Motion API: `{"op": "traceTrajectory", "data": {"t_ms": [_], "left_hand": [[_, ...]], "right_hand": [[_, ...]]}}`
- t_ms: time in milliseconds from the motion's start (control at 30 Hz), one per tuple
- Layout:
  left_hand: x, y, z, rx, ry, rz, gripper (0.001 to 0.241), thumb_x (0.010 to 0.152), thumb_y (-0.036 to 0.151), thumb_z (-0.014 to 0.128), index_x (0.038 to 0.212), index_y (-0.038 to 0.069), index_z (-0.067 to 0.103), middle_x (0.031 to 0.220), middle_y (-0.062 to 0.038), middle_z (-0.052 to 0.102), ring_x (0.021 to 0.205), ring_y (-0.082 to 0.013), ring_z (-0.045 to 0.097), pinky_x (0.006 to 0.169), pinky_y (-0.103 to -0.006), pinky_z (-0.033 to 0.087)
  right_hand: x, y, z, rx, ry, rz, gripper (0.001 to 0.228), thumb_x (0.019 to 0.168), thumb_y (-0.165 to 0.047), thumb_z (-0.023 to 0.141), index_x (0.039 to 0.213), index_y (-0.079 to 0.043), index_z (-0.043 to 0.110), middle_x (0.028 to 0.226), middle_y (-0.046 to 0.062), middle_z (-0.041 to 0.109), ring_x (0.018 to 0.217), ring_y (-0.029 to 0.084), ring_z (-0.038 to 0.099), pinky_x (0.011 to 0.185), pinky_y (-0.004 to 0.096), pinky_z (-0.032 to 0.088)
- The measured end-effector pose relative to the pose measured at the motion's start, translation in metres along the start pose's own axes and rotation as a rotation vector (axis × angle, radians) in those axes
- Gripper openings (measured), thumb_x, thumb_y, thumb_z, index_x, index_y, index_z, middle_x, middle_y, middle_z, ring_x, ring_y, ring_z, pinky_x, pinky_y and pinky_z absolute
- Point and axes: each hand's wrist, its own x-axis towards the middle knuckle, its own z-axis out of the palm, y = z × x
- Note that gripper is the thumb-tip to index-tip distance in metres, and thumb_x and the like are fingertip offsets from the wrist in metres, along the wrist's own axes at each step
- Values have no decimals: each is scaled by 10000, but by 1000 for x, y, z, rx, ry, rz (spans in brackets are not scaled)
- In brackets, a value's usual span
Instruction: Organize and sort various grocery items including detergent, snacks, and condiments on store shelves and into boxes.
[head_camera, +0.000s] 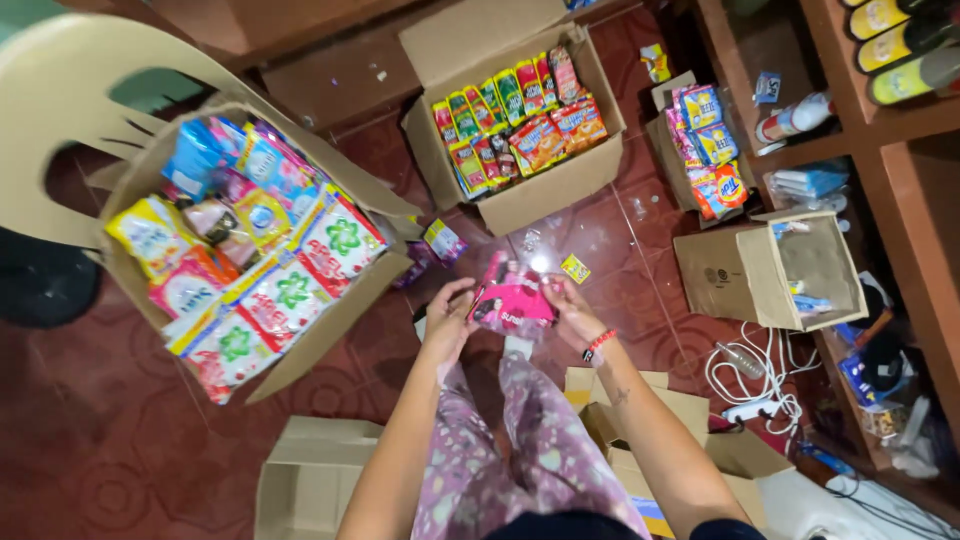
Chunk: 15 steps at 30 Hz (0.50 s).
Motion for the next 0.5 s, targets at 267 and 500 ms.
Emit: {"op": "traceTrajectory", "data": {"t_ms": [267,500], "left_hand": [[44,-126,-103,326,130,-212,296,1002,128,563,1291,93,618,1223,-109,697,963,-221,742,796,-454,638],[187,-295,-347,1332,300,-26,305,855,50,632,1148,61,716,1161,-209,715,1112,-379,666,937,-445,530]], "right_hand": [[40,55,-72,-28,116,-142,512,834,-67,775,1281,-129,533,1225,33,639,1137,177,640,996,400,541],[140,125,-143,-346,277,-121,289,879,-131,781,1125,-51,652,1021,22,732,951,108,664,867,286,541]]}}
